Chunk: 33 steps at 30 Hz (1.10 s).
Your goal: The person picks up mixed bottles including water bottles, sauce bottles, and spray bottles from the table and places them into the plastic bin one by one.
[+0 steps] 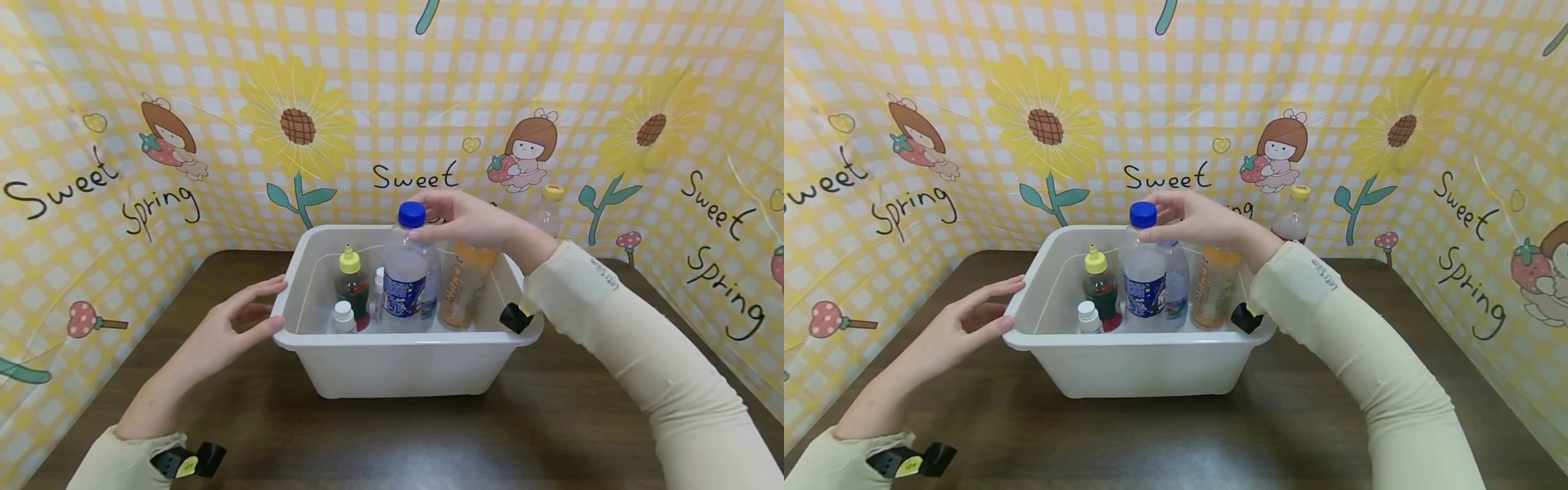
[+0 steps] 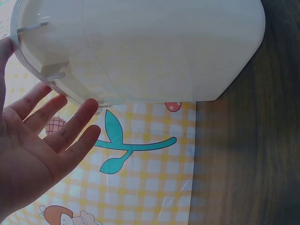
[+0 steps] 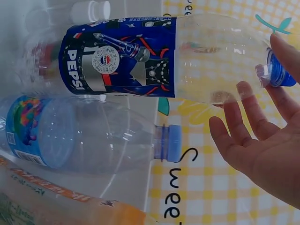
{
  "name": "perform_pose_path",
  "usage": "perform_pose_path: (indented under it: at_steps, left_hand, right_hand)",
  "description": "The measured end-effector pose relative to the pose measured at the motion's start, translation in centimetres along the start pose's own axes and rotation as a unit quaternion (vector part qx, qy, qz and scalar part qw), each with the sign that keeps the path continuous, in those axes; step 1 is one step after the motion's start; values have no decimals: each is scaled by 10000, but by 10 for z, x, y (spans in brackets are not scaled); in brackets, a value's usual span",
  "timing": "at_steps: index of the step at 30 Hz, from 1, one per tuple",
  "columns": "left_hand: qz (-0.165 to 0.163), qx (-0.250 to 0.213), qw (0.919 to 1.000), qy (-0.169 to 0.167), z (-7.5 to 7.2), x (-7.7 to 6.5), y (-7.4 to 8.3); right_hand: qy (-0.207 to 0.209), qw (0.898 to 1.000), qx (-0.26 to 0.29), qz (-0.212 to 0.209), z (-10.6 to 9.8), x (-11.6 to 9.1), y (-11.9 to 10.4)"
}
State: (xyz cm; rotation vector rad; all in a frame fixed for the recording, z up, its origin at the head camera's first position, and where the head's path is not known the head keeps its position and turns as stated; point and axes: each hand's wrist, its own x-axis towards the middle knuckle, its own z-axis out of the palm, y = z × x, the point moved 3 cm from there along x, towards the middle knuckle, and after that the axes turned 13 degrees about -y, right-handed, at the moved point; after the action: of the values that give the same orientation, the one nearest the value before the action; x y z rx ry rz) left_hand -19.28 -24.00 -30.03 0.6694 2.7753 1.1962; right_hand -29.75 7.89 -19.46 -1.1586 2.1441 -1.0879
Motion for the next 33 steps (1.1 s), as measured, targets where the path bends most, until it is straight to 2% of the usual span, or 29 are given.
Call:
perform_pose_path:
  at_steps: [7, 20, 33]
  left_hand:
    - [-35, -18, 10000, -26, 0, 1, 0]
    - [67, -88, 9999, -15, 0, 0, 0]
    - [-27, -41, 10000, -45, 0, 1, 0]
  right_hand:
    - [-252, 9997, -45, 60, 4, 10, 4]
    - [-911, 9951, 374, 102, 7, 28, 19]
    - [-1191, 9923, 304, 153, 17, 39, 27]
